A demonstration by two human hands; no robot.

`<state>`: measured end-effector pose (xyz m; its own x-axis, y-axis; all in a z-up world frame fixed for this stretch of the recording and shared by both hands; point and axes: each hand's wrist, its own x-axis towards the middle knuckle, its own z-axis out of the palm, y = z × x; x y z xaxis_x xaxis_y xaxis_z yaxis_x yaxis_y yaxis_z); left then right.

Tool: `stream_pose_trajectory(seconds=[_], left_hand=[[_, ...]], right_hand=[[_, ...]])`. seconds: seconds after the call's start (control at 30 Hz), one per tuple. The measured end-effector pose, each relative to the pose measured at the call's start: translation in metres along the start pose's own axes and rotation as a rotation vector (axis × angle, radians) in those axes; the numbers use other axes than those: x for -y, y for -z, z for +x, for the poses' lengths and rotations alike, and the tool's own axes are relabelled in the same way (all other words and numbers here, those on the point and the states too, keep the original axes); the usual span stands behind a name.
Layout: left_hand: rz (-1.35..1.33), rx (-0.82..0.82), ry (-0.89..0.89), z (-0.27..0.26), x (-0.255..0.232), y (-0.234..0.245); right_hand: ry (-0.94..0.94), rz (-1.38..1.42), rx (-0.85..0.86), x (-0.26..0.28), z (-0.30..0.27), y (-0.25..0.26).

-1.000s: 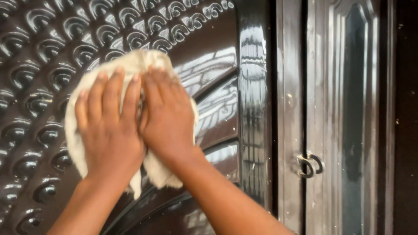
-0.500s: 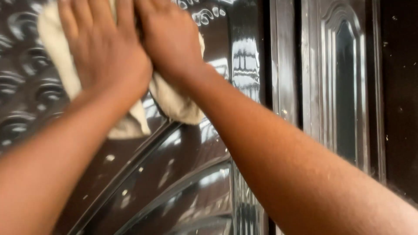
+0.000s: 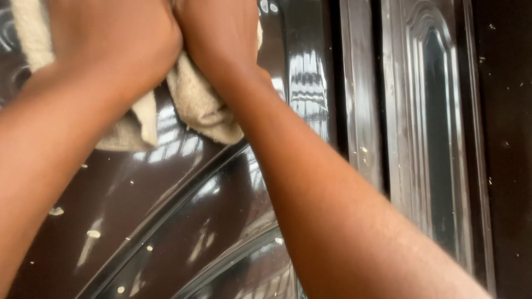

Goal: Wiping down a decorative dark-colored door with a cloth.

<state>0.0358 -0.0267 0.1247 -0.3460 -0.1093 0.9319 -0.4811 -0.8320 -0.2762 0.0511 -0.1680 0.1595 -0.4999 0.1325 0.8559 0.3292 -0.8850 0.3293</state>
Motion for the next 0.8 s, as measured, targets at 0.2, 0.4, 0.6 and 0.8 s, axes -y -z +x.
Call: stream_pose_trajectory(seconds=[0.2,0.4,0.6,0.8], left_hand=[[0.097,-0.129,-0.173,-0.043,-0.016,0.015],[0.110,-0.103,-0.194,-0.085,-0.049,0.045],[0.063,0.099,-0.126,-0.142,-0.081,0.083],[-0.011,0.229,-0.209,-0.204,-0.091,0.110]], right_hand=[[0.025,0.060,-0.154,0.032,-0.030,0.036],[-0.077,0.056,-0.066,0.062,-0.084,0.074],[-0.149,0.044,-0.025,0.102,-0.150,0.126],[-0.176,0.064,0.130,0.128,-0.215,0.181]])
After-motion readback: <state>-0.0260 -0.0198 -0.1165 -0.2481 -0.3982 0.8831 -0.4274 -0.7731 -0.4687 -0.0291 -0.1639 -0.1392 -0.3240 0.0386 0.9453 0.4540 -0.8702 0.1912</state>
